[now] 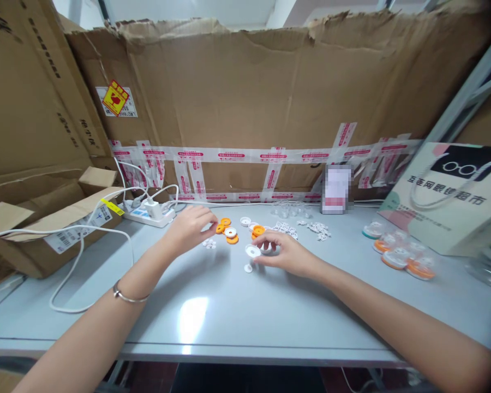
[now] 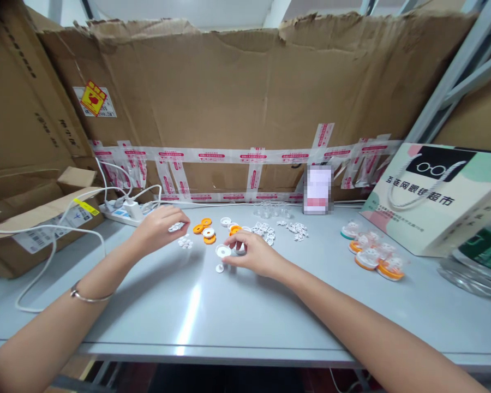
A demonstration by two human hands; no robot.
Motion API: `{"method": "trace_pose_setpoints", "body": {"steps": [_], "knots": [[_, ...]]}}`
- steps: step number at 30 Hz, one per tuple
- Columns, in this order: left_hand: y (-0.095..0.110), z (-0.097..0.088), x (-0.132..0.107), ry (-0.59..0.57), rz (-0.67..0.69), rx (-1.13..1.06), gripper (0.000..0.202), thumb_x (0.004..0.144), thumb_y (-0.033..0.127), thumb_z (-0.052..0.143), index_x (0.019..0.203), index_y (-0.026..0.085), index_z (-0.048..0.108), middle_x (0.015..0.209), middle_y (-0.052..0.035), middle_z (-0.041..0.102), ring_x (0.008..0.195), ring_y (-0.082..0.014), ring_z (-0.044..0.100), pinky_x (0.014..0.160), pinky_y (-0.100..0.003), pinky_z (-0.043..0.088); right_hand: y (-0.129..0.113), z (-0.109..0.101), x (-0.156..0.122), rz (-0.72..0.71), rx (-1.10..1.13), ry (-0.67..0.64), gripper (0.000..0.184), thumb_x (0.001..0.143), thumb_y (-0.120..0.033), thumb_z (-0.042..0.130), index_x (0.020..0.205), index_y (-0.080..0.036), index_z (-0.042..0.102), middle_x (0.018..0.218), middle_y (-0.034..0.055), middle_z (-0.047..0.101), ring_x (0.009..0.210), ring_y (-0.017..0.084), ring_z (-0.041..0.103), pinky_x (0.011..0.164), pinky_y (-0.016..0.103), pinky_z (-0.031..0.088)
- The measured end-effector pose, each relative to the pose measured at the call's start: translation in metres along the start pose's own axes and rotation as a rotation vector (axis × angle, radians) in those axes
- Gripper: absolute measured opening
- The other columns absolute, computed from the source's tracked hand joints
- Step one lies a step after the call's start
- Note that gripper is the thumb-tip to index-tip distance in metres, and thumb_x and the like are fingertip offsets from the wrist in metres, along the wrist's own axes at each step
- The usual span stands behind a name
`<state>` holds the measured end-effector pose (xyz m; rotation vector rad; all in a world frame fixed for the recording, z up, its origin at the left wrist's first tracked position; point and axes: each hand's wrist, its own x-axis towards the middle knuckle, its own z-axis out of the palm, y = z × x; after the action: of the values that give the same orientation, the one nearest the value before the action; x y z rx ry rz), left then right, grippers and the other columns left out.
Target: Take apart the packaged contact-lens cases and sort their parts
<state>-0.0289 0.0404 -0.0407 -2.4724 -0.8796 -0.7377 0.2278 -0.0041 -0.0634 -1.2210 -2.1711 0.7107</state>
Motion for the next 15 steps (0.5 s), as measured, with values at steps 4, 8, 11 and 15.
{"method": "trace_pose_setpoints", "body": {"steps": [4,8,11,15], "knots": [[-0.025,-0.011,-0.004,-0.208,-0.129,-0.026,0.012,0.078,0.018,0.047,0.074,0.017,0.058,0.076,-0.0029,0.063,0.073,-0.0153,0.056,0.069,-0.026,0.038,0.005,-0.003,0.012,-0.012,-0.073,0.091,0.024,0.069,-0.030,0.063,0.090,-0.020,0.062,0.091,0.0035,0.060,0.080,0.015,0.054,0.070,0.027,0.041],[-0.041,-0.010,-0.012,-0.503,-0.286,-0.034,0.012,0.071,0.017,0.048,0.072,0.017,0.060,0.074,-0.0038,0.064,0.067,-0.0153,0.055,0.061,-0.024,0.036,0.009,-0.002,0.042,-0.053,-0.241,0.079,0.027,0.072,-0.033,0.061,0.093,-0.017,0.062,0.090,0.0051,0.059,0.082,0.017,0.053,0.077,0.029,0.040],[-0.045,-0.006,-0.017,-0.677,-0.339,-0.043,0.013,0.066,0.015,0.047,0.066,0.017,0.060,0.067,-0.0033,0.063,0.059,-0.0139,0.052,0.054,-0.023,0.033,0.006,0.001,0.065,-0.061,-0.390,-0.001,0.028,0.073,-0.034,0.061,0.094,-0.017,0.062,0.091,0.0067,0.058,0.090,0.020,0.051,0.081,0.031,0.039],[-0.043,-0.005,-0.019,-0.742,-0.352,-0.062,0.013,0.061,0.013,0.047,0.062,0.017,0.059,0.060,-0.0020,0.061,0.054,-0.0125,0.049,0.050,-0.022,0.030,0.003,0.012,0.078,-0.059,-0.453,-0.078,0.030,0.066,-0.039,0.066,0.088,-0.019,0.063,0.091,0.0076,0.057,0.094,0.024,0.049,0.080,0.032,0.039]]}}
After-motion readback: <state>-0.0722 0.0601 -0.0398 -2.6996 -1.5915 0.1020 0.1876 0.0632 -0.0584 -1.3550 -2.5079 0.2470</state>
